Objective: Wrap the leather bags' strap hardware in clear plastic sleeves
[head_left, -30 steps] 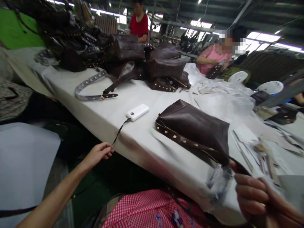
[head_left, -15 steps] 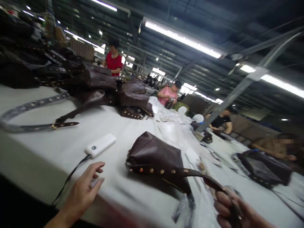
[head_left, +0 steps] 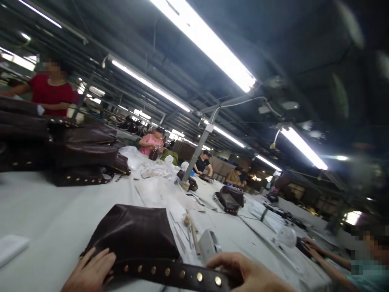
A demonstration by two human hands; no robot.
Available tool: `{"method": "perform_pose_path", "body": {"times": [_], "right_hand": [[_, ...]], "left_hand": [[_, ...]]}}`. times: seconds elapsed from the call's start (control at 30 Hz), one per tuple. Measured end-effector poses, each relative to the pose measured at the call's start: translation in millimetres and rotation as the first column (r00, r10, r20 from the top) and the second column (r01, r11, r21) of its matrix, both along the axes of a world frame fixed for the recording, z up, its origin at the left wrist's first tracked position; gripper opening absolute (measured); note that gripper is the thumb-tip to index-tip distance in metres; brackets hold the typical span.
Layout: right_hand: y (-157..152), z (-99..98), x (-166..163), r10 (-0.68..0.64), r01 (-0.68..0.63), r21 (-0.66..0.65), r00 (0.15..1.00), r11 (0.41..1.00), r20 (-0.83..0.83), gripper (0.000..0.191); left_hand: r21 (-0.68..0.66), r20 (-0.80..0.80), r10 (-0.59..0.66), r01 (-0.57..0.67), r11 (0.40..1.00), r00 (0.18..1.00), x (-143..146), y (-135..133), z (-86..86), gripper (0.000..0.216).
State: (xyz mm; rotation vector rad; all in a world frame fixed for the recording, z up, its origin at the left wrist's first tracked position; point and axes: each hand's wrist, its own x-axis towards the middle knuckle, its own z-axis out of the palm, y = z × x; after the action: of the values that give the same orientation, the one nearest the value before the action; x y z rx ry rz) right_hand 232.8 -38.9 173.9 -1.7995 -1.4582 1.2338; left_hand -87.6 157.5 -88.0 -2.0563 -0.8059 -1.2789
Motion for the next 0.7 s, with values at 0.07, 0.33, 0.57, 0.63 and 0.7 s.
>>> {"method": "perform_pose_path", "body": {"times": [0.07,0.33,0.57,0.63,0.7], "right_hand": [[-6.1,9.7,24.7,-0.015,0.015,0.001,0.983,1.000,0.181,0.063],[-6.2,4.4,58.5,-0.060,-0.094,0.212,0.781,0.973,0.621,0.052],[38.4,-41.4,33.1,-0.281,-0.108,0.447,0.644,0.888,0.712,0.022],[59.6,-61.2,24.6,-0.331,-0.085,0.494,0.642,0.865,0.691,0.023],[82.2,-81.4,14.8,-0.334,-0.076,0.503,0.661,0.861,0.672,0.031]], "left_hand": [[-0.023,0.005,0.003,-0.002,1.000,1.000,4.2,-2.9,8.5,0.021],[-0.330,-0.018,0.020,-0.025,0.944,1.000,4.7,-23.2,51.5,0.030],[-0.676,0.130,0.171,-0.039,0.736,0.977,3.8,-20.6,75.1,0.037],[-0.712,0.196,0.196,0.002,0.702,0.961,2.9,-20.2,77.1,0.038],[-0.753,0.253,0.203,0.061,0.655,0.946,1.4,-20.8,77.9,0.038]]}}
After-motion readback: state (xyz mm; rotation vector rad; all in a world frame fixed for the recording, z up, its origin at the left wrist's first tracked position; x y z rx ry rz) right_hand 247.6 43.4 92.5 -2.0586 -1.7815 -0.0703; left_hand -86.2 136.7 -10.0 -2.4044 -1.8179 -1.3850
